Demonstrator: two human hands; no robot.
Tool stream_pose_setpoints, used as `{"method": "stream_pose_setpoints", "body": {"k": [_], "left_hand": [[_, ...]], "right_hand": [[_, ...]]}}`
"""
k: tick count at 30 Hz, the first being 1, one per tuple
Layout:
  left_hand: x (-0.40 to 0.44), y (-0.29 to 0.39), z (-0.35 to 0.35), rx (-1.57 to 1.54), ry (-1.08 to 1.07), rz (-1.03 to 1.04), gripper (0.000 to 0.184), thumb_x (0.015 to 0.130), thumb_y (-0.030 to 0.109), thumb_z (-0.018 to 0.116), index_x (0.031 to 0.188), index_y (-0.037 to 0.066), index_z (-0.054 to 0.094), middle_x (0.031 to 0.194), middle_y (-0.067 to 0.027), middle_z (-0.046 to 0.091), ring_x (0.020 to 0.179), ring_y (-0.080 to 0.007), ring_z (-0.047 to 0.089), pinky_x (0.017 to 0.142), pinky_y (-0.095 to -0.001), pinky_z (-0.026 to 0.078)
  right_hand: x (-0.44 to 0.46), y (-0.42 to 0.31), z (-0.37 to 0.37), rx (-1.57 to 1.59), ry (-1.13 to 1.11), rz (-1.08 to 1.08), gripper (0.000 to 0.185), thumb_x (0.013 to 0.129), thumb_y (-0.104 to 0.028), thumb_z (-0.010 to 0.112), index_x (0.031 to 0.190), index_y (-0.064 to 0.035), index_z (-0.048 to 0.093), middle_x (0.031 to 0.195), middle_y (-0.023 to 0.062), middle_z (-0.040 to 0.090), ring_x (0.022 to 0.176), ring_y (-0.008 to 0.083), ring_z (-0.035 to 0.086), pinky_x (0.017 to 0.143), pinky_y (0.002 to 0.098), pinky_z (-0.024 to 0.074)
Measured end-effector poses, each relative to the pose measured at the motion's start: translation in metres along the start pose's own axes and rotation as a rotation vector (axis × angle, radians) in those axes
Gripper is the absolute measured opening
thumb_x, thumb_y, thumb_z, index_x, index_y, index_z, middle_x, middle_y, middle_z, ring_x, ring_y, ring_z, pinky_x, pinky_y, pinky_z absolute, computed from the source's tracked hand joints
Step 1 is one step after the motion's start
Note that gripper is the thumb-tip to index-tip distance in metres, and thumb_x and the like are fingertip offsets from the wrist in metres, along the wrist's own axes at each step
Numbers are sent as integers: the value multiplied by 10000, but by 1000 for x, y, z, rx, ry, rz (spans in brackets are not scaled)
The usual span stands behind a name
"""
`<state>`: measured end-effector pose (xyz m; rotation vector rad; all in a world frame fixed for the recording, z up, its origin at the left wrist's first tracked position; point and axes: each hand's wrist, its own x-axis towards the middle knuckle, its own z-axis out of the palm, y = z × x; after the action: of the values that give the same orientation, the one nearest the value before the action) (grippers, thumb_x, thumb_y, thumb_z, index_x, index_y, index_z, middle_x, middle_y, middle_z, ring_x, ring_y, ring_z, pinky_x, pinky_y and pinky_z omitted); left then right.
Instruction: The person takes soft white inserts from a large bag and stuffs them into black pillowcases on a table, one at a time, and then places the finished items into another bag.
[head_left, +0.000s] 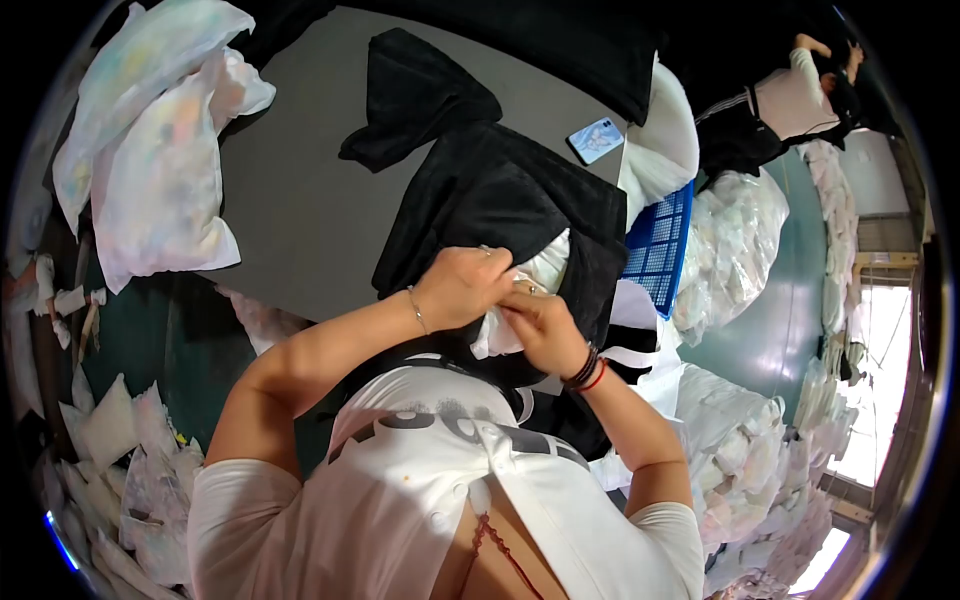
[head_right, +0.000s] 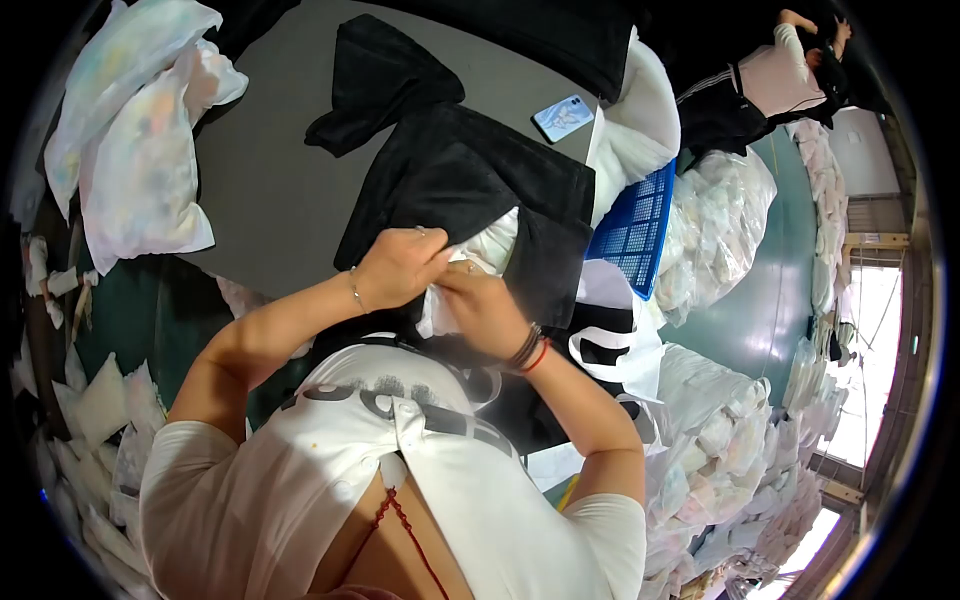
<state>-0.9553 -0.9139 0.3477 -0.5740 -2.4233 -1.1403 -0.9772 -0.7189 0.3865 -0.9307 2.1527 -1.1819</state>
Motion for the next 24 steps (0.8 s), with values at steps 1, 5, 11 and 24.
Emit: {"method": "stream_pose_setpoints", "body": {"k": [1, 5, 11, 24], "left_hand": [[-1, 7, 4, -63, 59, 28, 204, 912, 145, 622, 773, 41, 515, 680, -142, 525, 629, -333, 584, 553, -417, 473], [-4, 27, 18, 151, 34, 397, 167, 734, 125, 680, 756, 78, 522, 703, -74, 486, 569, -223, 555, 491, -341, 466], [-13, 16, 33, 204, -300, 297, 105, 758, 126, 671, 784, 73, 585, 739, -86, 549, 666, -242, 606, 549, -356, 504], [-52, -33, -13, -3, -87, -512, 281, 694, 122, 701, 736, 5, 449, 638, -142, 489, 576, -304, 513, 566, -387, 426]], "right_hand": [[0, 13, -6, 204, -103, 151, 301, 878, -8, 579, 1158, -9, 689, 1053, 189, 673, 949, 316, 668, 835, 389, 520], [-21, 130, 29, 88, -257, -226, 298, 949, -95, 557, 1227, -90, 667, 1084, 129, 709, 901, 219, 680, 821, 330, 533], [48, 154, 96, -354, -68, -471, 243, 945, -148, 590, 1160, -63, 666, 1038, 113, 706, 851, 212, 652, 797, 305, 524], [33, 47, 33, -119, 172, -218, 315, 742, -65, 753, 1034, -10, 647, 914, 184, 639, 884, 312, 624, 816, 400, 505]]}}
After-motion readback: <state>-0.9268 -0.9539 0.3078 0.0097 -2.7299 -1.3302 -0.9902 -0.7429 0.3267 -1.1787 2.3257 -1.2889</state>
